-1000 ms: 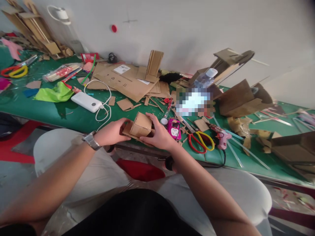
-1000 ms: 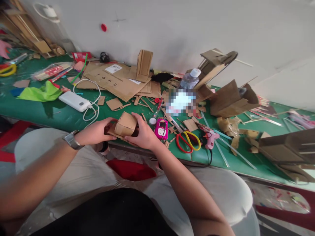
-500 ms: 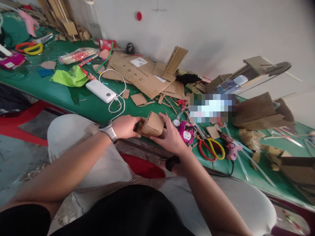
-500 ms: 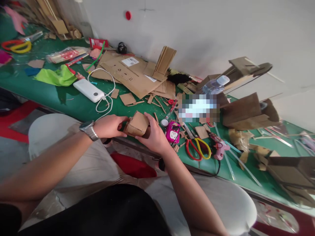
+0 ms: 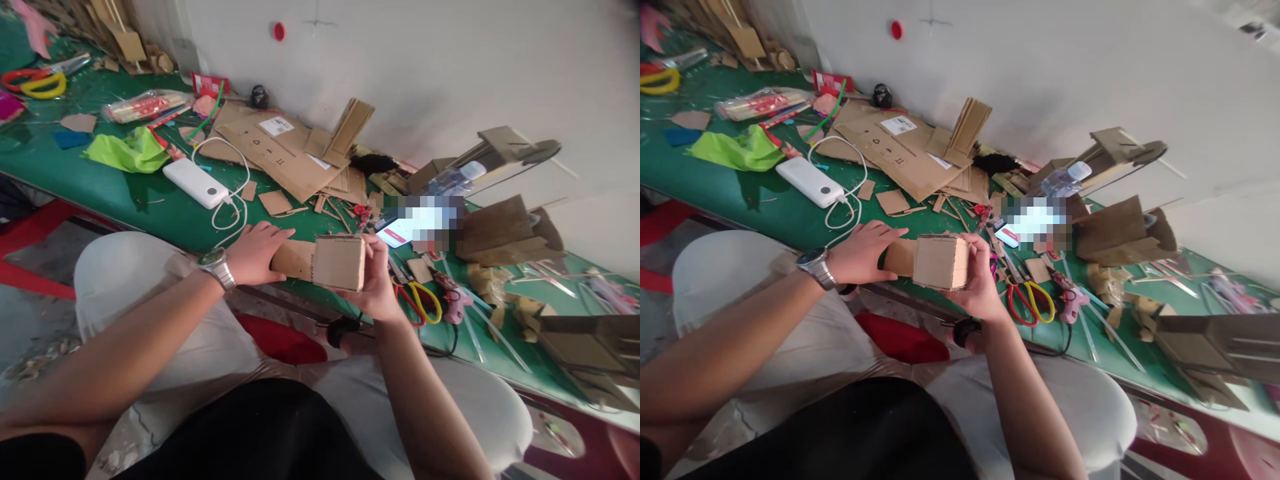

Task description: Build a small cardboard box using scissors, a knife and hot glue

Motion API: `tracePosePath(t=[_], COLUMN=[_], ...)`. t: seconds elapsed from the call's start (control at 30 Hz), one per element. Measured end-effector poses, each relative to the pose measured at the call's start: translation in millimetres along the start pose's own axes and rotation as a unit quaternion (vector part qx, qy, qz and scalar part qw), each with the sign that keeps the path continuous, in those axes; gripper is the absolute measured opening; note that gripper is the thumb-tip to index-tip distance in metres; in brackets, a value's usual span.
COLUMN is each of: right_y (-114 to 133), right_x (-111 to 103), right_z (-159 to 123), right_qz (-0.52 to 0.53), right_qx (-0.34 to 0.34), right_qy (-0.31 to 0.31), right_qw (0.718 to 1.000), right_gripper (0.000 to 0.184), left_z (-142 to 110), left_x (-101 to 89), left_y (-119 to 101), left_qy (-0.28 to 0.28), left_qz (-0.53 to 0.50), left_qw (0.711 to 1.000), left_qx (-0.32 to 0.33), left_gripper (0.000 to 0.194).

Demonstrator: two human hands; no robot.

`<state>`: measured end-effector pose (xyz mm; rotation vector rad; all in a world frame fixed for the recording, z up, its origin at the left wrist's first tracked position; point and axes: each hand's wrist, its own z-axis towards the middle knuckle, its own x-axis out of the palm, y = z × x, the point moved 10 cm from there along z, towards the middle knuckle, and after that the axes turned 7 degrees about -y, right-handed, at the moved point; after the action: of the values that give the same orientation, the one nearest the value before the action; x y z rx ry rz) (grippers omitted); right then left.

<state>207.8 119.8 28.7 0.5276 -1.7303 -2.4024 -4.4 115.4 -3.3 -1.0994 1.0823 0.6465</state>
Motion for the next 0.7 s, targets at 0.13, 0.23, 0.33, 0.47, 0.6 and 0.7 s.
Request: tracePosePath(t=[0.13,0.23,0.33,0.47,0.6,0.7], right_y=[7,2,-4,-1,8,6], right_x=[-5,-20,-38,-54,-57,-54], right_z=[-1,-5,-8,-9,-7,-9], right_qz=[-0.002,0.002,0.044,0.127,0.149,0.096], right_qx=[-0.028,-0.018,-0.002,-0.003,-0.008,0.004], right_qy=[-0.021,-0.075,-0.148,-0.250,-0.269,-0.234], right_qw=[0.999,0.997,0.988,0.960,0.952,0.967], right_gripper=[0.102,0.102,0.102,0.098,0.106,0.111], left_z=[-1,-3,-9,-11,-6,-5], left_x=[-28.2,-58.6,-85.4,-87.1,-66.2,-48.1], left_y=[14,35,53,61,50,29], left_qy=[-0.068,-0.136,-0.205,-0.216,-0.171,-0.084], left_qz=[0.016,0.014,-0.019,-0.059,-0.086,-0.107], left_qw=[0.998,0.990,0.977,0.972,0.980,0.991], left_qx=[-0.012,-0.040,-0.060,-0.078,-0.058,-0.003], left_gripper=[0.097,0.092,0.085,0.082,0.082,0.081])
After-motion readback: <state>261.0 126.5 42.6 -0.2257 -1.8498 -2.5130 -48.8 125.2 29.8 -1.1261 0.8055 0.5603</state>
